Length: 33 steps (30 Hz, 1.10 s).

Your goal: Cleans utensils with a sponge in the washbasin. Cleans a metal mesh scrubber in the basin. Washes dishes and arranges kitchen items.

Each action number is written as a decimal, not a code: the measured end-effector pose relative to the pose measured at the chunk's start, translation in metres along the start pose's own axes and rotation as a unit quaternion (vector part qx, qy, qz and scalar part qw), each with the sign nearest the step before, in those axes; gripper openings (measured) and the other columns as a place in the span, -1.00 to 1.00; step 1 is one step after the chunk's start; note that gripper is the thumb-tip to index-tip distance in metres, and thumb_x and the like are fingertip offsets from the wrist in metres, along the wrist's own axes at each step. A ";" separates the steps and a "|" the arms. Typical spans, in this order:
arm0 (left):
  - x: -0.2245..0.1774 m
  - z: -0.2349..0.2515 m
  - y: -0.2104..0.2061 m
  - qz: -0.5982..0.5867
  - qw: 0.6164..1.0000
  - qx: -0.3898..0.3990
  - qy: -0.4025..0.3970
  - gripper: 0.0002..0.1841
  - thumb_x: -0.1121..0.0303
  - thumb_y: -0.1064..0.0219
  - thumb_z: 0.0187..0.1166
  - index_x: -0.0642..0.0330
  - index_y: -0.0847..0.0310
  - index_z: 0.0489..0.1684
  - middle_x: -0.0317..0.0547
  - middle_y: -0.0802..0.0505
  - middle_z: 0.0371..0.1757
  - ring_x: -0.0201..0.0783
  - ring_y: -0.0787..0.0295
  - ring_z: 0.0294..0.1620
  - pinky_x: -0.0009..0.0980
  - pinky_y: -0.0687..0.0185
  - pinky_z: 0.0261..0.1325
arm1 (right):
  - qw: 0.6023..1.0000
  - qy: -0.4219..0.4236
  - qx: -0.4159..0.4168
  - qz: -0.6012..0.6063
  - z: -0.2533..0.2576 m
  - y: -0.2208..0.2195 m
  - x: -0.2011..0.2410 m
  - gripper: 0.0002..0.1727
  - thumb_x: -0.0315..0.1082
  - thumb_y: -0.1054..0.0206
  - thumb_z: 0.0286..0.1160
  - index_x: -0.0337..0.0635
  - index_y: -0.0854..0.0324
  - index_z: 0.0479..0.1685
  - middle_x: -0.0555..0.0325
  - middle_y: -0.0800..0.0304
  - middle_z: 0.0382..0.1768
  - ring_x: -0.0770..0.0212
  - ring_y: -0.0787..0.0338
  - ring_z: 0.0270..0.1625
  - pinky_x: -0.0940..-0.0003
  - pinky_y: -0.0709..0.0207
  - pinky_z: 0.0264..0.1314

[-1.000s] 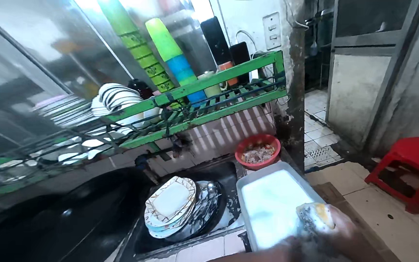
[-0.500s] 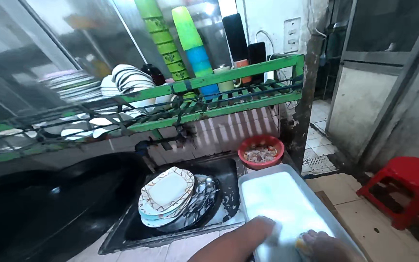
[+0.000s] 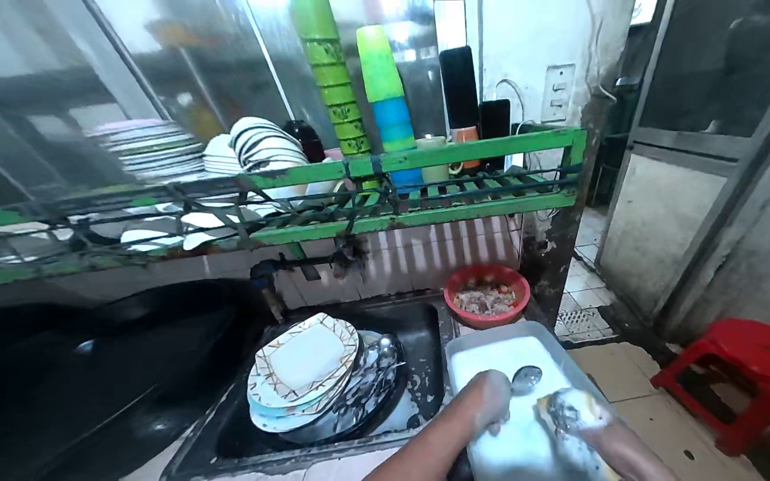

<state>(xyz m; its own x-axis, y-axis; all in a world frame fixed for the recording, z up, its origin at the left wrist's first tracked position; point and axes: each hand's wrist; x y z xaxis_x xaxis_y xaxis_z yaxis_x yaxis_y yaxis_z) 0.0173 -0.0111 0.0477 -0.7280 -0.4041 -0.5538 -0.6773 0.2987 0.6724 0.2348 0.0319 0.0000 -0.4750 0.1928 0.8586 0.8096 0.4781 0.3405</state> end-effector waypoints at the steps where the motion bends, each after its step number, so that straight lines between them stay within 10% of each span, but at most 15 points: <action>1: 0.000 -0.001 -0.004 -0.076 0.997 0.000 0.015 -0.63 0.19 0.01 0.86 0.27 -0.60 0.20 -0.05 -0.77 -0.32 -0.22 -0.65 -0.51 -0.25 -0.63 -0.36 | 0.997 -0.012 -0.002 0.079 -0.003 -0.002 0.007 -0.19 -0.44 -0.50 0.43 -0.21 -0.23 0.72 -0.21 -0.67 0.35 0.01 -0.75 0.31 0.01 -0.64 0.38; 4: -0.007 -0.013 -0.018 -0.193 0.981 0.002 0.000 -0.61 0.17 0.02 0.88 0.29 -0.57 0.25 -0.05 -0.77 -0.34 -0.26 -0.64 -0.56 -0.30 -0.62 -0.41 | 0.987 0.026 0.012 0.156 0.001 -0.012 0.028 -0.30 -0.50 -0.42 0.47 -0.20 -0.28 0.66 -0.09 -0.71 0.24 0.15 -0.80 0.16 0.16 -0.72 0.20; 9: -0.001 -0.015 -0.033 -0.276 0.961 -0.032 -0.011 -0.64 0.13 -0.05 0.86 0.24 -0.60 0.15 -0.17 -0.65 -0.45 -0.32 -0.52 -0.58 -0.36 -0.51 -0.45 | 0.996 0.058 -0.071 0.018 0.030 -0.026 0.040 -0.20 -0.45 -0.54 0.36 -0.38 -0.31 0.67 -0.30 -0.56 0.50 -0.06 -0.57 0.56 0.01 -0.39 0.66; 14: 0.001 -0.020 -0.021 -0.191 0.981 -0.041 0.003 -0.70 0.32 -0.10 0.80 0.30 -0.61 0.26 0.12 -0.77 -0.06 -0.10 -0.72 -0.24 -0.12 -0.68 -0.14 | 0.994 0.090 -0.029 -0.062 0.035 -0.041 0.046 -0.10 -0.36 -0.58 0.32 -0.39 -0.22 0.71 -0.30 -0.57 0.50 -0.07 -0.57 0.58 0.02 -0.37 0.69; 21: 0.005 -0.022 -0.015 -0.238 0.970 -0.049 0.024 -0.70 0.30 -0.08 0.81 0.27 -0.60 0.26 0.04 -0.75 -0.12 -0.18 -0.66 -0.35 -0.20 -0.64 -0.25 | 0.991 0.093 0.022 -0.090 0.036 -0.047 0.066 -0.12 -0.33 -0.57 0.35 -0.32 -0.23 0.71 -0.20 -0.58 0.50 0.02 -0.58 0.57 0.08 -0.39 0.68; 24: 0.011 -0.022 -0.015 -0.284 0.958 -0.037 0.032 -0.69 0.21 -0.09 0.85 0.24 -0.59 0.24 -0.13 -0.66 -0.34 -0.31 -0.52 -0.53 -0.35 -0.51 -0.44 | 0.993 0.069 -0.080 -0.049 0.058 -0.040 0.056 -0.15 -0.31 -0.56 0.38 -0.41 -0.27 0.68 -0.34 -0.56 0.50 -0.13 -0.56 0.58 -0.03 -0.35 0.69; 29: 0.014 -0.035 -0.005 -0.375 0.927 0.010 0.027 -0.68 0.19 -0.10 0.84 0.17 -0.53 0.35 -0.25 -0.60 -0.55 -0.39 -0.43 -0.70 -0.48 -0.39 -0.62 | 0.985 0.045 -0.067 0.154 0.058 -0.021 0.058 -0.43 -0.22 -0.34 0.68 -0.25 -0.36 0.60 -0.14 -0.72 0.24 0.10 -0.78 0.20 0.12 -0.68 0.26; 33: 0.009 -0.040 -0.008 -0.390 0.919 0.050 -0.024 -0.70 0.20 -0.13 0.81 0.21 -0.56 0.24 -0.26 -0.63 -0.60 -0.40 -0.48 -0.73 -0.50 -0.42 -0.66 | 0.991 0.115 -0.004 0.069 0.035 -0.028 0.081 -0.53 -0.36 -0.47 0.46 -0.26 -0.57 0.36 0.02 -0.78 0.08 0.27 -0.79 0.09 0.29 -0.68 0.22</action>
<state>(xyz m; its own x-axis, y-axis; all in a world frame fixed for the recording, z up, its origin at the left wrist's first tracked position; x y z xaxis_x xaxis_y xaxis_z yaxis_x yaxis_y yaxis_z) 0.0198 -0.0513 0.0568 -0.0187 -0.4909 -0.8710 -0.9998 0.0125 0.0144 0.1611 0.0640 0.0467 -0.2690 0.0541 0.9616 0.8644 0.4539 0.2163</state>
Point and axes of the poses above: each hand's wrist, its own z-axis towards the middle knuckle, its own y-axis out of the back of the hand, x = y × z
